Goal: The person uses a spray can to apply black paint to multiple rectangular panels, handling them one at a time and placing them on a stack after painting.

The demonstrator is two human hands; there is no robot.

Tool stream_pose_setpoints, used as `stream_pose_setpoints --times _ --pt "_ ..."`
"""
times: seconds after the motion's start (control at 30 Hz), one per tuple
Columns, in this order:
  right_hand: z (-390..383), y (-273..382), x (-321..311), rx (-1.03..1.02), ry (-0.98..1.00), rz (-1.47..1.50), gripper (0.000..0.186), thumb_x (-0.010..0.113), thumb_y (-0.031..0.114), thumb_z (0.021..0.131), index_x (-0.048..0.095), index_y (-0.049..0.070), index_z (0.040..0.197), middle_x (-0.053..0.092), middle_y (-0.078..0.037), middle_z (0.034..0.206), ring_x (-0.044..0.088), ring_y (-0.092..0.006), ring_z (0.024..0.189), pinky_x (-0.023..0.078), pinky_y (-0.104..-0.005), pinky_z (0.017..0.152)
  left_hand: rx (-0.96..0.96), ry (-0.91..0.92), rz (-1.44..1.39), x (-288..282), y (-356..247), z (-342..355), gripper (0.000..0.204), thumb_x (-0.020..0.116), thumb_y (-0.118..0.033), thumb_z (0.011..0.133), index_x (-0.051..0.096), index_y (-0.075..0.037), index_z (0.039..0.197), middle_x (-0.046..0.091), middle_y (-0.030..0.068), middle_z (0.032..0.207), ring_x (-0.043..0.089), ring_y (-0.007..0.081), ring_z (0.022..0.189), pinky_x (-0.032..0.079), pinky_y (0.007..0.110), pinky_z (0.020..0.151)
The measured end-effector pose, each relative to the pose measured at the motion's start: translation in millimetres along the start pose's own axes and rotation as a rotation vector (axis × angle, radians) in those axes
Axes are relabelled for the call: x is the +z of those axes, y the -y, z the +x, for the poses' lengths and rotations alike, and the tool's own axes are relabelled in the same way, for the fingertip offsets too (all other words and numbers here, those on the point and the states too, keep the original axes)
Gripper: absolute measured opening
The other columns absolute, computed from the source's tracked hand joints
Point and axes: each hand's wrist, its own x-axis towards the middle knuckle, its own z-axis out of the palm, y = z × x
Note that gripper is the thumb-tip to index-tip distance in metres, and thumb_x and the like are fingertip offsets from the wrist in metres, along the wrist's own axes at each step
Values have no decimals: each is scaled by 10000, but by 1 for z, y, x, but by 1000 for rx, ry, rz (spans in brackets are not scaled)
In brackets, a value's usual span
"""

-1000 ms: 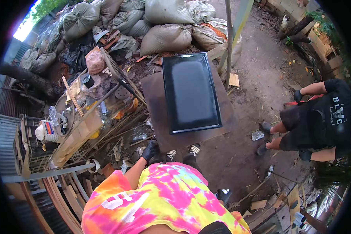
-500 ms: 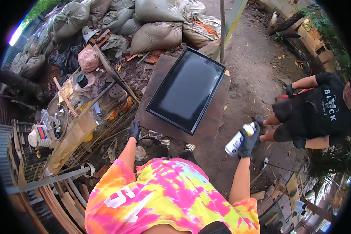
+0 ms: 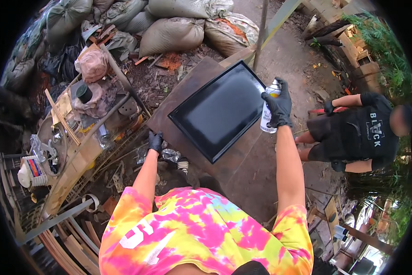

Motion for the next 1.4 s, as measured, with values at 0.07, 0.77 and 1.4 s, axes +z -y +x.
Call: stream_pose_setpoints --times 0.07,0.77,1.4 --pt "7 -1 4 27 -17 28 704 867 169 708 588 181 1354 718 -129 1166 709 -286 1056 563 -397 929 -112 39 -126 3 -5 1 633 653 -29 980 377 -36 1550 581 144 1468 584 276 1304 460 412 1119" --pt "-104 57 54 -31 248 88 697 848 75 699 602 159 1345 710 -73 1106 703 -202 989 578 -351 904 -24 20 63 -9 11 14 430 745 -174 974 571 -24 1337 686 134 1286 671 245 1110 528 398 969" --pt "-110 69 55 -35 210 -13 639 837 176 726 595 138 1317 729 -134 1120 736 -327 1029 575 -411 910 -29 34 -87 -2 12 -1 603 677 -282 1023 441 -31 1518 640 126 1360 642 237 1164 516 388 1000"
